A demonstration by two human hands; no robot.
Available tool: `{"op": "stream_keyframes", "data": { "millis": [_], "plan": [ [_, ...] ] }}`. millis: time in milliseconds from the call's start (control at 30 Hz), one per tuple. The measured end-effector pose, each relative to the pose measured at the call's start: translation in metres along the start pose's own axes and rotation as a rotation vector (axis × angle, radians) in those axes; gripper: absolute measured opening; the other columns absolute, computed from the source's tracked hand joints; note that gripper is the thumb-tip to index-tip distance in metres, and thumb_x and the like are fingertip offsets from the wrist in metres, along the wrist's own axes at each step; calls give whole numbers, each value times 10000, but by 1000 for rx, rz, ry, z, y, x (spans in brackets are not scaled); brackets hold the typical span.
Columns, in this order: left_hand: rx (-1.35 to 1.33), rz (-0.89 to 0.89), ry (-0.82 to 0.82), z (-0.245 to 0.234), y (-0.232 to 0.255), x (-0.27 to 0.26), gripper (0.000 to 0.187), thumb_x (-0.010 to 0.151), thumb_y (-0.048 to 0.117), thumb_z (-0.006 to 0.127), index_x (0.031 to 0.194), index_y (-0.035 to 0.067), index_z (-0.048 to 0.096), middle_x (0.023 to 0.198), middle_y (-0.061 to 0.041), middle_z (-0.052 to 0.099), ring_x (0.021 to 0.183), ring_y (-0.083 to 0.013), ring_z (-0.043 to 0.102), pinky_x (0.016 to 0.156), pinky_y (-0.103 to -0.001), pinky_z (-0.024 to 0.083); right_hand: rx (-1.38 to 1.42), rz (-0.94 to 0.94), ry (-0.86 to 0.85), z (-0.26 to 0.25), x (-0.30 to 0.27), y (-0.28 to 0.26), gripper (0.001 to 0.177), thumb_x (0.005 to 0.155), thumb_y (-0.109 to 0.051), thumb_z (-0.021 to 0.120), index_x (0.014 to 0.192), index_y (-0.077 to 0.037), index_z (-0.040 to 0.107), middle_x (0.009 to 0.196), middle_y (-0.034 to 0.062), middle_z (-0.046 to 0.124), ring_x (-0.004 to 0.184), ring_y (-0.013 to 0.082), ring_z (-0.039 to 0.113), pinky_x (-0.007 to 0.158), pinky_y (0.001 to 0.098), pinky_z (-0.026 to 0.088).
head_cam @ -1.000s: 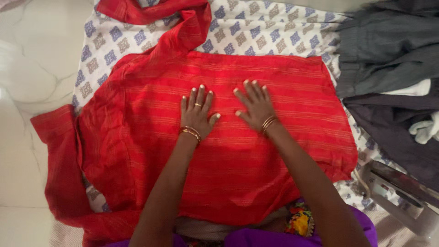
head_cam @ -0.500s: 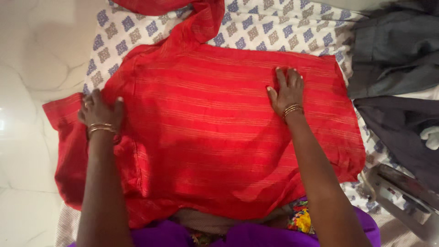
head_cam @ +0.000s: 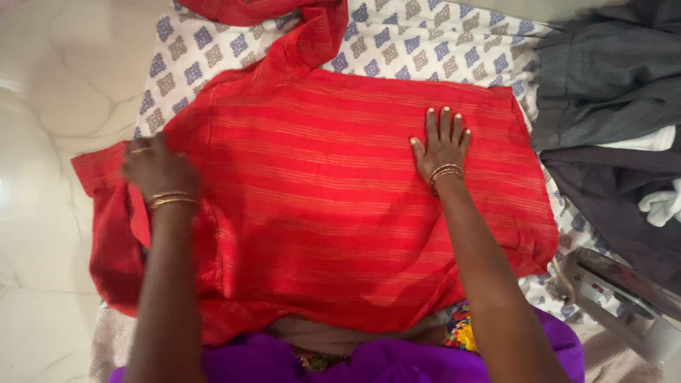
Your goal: The person irons a red striped cloth laid on a patterned mat on the floor. They smooth the fabric, use an electric iron to press it, then fold the cloth neatly.
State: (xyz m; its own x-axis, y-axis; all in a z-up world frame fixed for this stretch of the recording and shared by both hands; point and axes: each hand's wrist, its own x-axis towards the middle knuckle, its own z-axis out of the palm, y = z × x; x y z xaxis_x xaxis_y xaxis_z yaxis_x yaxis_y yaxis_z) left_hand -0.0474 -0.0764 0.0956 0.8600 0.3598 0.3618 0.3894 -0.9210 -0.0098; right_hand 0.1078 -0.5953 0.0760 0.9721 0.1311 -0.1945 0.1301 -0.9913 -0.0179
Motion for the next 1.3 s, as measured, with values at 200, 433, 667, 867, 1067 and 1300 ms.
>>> {"op": "stream_keyframes", "data": {
  "millis": [200, 433, 667, 867, 1067, 1300],
  "plan": [
    [11, 140, -514, -27, 164, -36, 807, 942, 558, 507, 1560, 77, 309, 1632, -212, 246, 1490, -394, 250, 1159, -614, 251, 1, 112, -52, -13, -12, -24, 764, 1059, -564, 281, 1664, -201, -12, 1733, 162, -18, 1560, 473, -24, 1229, 664, 57],
    [-253, 80, -490, -10, 193, -110, 824, 1007, 590, 439, 1638, 116, 200, 1715, -187, 64, 1568, -418, 97, 1233, -617, 118, -128, -267, -128, -7, -122, -73, 791, 997, -630, 325, 1631, -225, 80, 1696, 169, 9, 1548, 421, -9, 1229, 647, 74],
    [-277, 84, -530, -10, 171, -108, 832, 980, 625, 408, 1637, 162, 192, 1700, -183, 36, 1557, -416, 55, 1226, -613, 88, -6, -24, 76, -5, -75, 44, 835, 978, -608, 449, 1653, -183, 203, 1714, 203, 128, 1568, 420, 103, 1227, 646, 158],
    [-246, 90, -581, -13, 172, -100, 833, 987, 646, 356, 1639, 182, 125, 1708, -157, -8, 1561, -390, 8, 1236, -586, 60, 57, 106, 85, 34, -80, 113, 842, 999, -608, 438, 1666, -202, 122, 1724, 176, 74, 1580, 416, 55, 1257, 626, 118],
    [-134, 35, -746, -44, 179, -121, 866, 986, 653, 334, 1651, 198, 18, 1705, -144, -110, 1569, -366, -60, 1245, -569, 17, 208, 19, 389, -36, -136, 119, 629, 945, -553, 612, 1424, -146, 599, 1566, 241, 444, 1441, 466, 383, 1171, 529, 338],
    [-220, 57, -607, -68, 228, -232, 844, 966, 645, 380, 1633, 199, 119, 1695, -169, -51, 1550, -391, -10, 1207, -628, 26, 568, 300, 957, -122, -308, 169, 310, 1022, -321, 715, 1197, -65, 704, 1149, 147, 645, 1087, 350, 572, 1001, 463, 460]
  ]
}}
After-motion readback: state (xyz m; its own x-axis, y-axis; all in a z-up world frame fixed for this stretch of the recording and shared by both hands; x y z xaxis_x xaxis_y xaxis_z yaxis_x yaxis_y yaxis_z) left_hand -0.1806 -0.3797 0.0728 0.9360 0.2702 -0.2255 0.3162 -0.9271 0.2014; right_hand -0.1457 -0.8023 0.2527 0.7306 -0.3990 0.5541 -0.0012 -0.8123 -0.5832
